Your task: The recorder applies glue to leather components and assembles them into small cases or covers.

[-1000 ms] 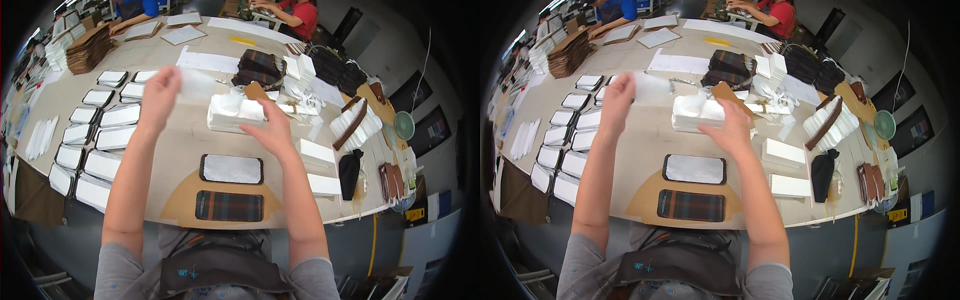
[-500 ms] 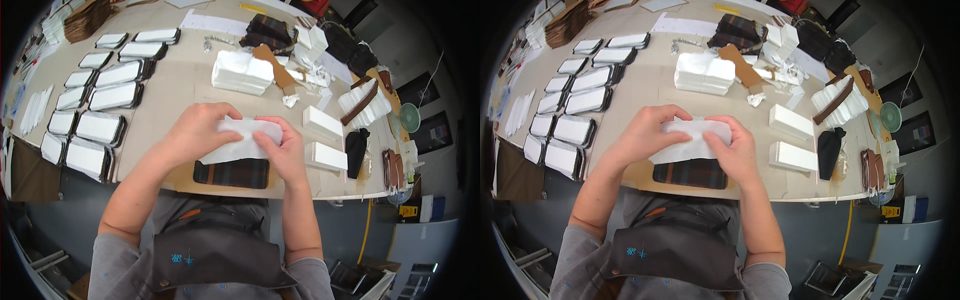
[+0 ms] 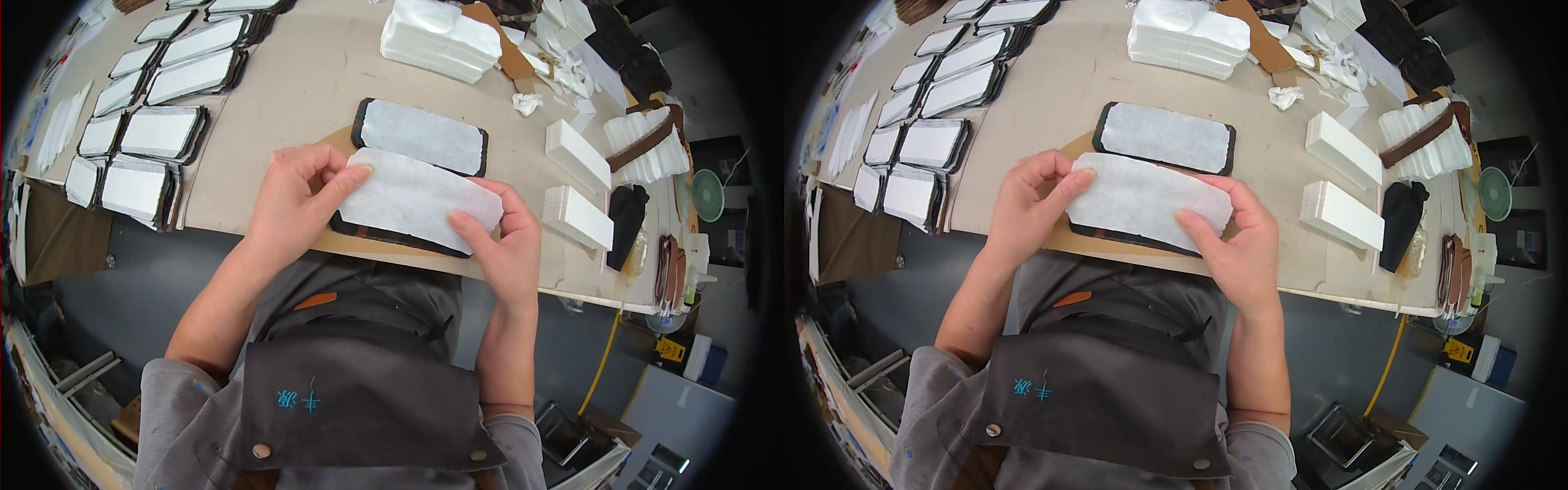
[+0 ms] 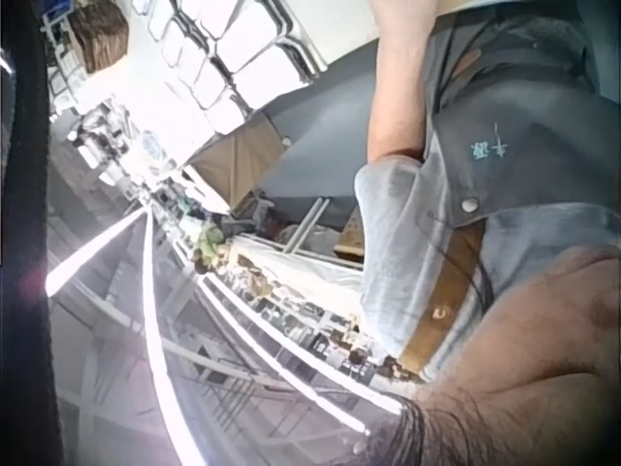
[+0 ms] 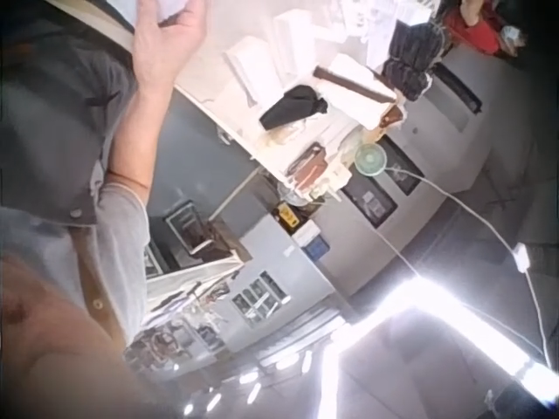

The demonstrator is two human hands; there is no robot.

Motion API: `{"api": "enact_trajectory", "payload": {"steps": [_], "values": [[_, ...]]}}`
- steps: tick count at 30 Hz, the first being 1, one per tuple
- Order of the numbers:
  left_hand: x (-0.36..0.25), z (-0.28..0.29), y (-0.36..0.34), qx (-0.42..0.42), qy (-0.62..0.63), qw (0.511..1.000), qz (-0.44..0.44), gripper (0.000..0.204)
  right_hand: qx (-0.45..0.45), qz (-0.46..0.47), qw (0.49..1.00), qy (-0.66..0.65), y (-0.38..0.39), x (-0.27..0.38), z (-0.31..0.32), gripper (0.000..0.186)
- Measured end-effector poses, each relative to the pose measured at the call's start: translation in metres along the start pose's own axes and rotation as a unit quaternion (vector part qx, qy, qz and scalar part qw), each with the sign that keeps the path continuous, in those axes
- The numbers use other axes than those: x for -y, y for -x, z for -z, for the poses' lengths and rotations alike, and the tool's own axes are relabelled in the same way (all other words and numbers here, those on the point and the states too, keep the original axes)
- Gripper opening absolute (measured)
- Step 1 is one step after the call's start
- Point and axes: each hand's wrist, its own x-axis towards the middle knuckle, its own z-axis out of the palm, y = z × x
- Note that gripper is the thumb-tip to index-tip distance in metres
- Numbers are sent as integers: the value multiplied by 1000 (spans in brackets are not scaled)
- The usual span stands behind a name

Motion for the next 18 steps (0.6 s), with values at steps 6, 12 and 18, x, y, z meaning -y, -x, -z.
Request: {"api": "enact_trajectory", "payload": {"steps": [6,12,18], "values": [[17,0,1,-49,-206,962,-173,21,-9,-47,998,32,2,-6,-3,33],[21,1,1,-51,-280,939,-192,20,10,-45,994,97,2,-17,2,33],[27,0,2,-56,-292,934,-200,24,-7,17,983,181,2,-26,2,29]]}}
